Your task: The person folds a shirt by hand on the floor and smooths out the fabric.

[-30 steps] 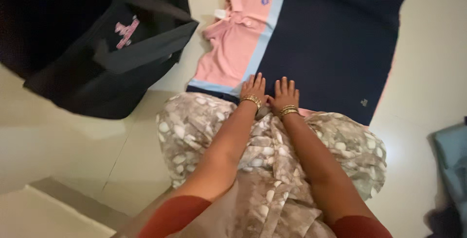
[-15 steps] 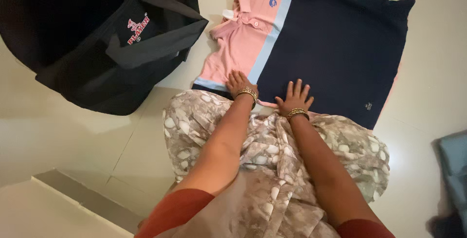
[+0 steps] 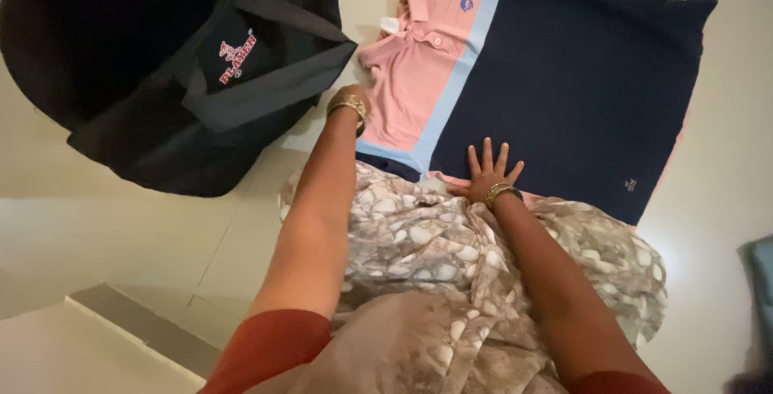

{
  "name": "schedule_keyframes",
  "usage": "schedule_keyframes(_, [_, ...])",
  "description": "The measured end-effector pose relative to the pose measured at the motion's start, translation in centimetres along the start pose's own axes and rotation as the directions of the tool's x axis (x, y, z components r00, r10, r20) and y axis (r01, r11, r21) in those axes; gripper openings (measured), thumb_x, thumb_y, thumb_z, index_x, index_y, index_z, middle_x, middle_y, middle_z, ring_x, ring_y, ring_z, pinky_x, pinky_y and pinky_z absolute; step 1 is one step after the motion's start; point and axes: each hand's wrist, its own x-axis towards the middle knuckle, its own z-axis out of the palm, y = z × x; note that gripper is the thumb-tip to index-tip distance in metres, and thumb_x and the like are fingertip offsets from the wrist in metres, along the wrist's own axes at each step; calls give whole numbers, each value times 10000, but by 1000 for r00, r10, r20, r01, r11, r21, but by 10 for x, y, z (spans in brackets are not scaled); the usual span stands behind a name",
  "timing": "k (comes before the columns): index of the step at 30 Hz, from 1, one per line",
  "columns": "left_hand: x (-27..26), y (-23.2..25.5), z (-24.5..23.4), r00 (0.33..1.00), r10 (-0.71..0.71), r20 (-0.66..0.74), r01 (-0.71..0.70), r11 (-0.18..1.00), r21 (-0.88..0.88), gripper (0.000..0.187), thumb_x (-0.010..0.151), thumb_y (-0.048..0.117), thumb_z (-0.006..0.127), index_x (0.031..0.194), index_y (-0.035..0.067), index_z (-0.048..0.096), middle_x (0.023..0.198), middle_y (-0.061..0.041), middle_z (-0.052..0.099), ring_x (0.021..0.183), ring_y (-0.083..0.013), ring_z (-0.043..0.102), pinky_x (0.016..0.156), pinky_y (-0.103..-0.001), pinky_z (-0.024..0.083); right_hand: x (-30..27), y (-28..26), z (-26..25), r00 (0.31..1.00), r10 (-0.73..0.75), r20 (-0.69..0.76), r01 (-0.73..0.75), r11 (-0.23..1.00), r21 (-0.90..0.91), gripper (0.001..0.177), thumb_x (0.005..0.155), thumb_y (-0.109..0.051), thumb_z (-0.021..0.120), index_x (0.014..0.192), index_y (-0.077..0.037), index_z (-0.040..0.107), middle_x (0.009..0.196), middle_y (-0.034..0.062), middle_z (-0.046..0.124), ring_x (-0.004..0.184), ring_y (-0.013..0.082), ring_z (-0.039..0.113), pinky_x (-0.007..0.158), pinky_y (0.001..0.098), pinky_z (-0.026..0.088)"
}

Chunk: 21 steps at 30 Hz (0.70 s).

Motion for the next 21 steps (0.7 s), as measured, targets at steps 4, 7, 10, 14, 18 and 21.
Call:
schedule_keyframes(4, [-13,14,-13,988,-72,139,68,997,33,300,961,267,657,1147,53,754,1214,-218,708,1117,-386,705,897,-453,595,4,0,2,999,9,36,-9,1000,-4,1254,683,-932,537,1637,-327,-7,1698,63,-247,1524,411,-262,1114,782,-29])
schedule_keyframes(7, [-47,30,-37,982,-191,8,189,965,-184,240,927,188,683,1129,93,770,1204,-168,723,1114,-345,709,896,-443,599,2,2,2,1000,-3,-16,2,1000,-5,1245,701,-937,516,1638,-312,-15,1695,74,-240,1521,419,-254,1110,788,-22])
schedule_keyframes(10, [-63,40,-56,965,-236,-116,209,956,-204,206,930,201,687,1101,137,782,1247,-115,688,1123,-320,693,872,-433,596,1,1,1,1000,8,0,-8,1000,20,1240,699,-934,514,1639,-326,-19,1699,62,-238,1527,407,-248,1119,790,-19])
schedule_keyframes(14, [-65,43,-63,966,-256,-40,246,955,-167,235,977,247,674,1165,138,762,1266,-119,723,1147,-307,713,906,-423,584,2,0,-2,1000,3,30,-4,1000,23,1239,698,-925,532,1636,-326,-12,1694,73,-253,1517,404,-264,1114,783,-39])
schedule_keyframes(18, [-63,39,-62,959,-284,-10,279,947,-159,249,931,228,728,1167,152,752,1300,-106,696,1207,-309,659,975,-439,515,1,-1,-4,999,3,39,-4,1000,22,1242,700,-933,521,1638,-313,-7,1691,77,-250,1515,406,-269,1115,779,-43])
schedule_keyframes(21, [-63,37,-63,954,-293,55,298,948,-116,259,932,250,737,1170,151,761,1299,-106,699,1208,-296,660,983,-432,505,1,0,-2,1000,5,26,-5,1000,9,1229,703,-942,495,1638,-317,1,1697,76,-242,1519,411,-263,1118,785,-33])
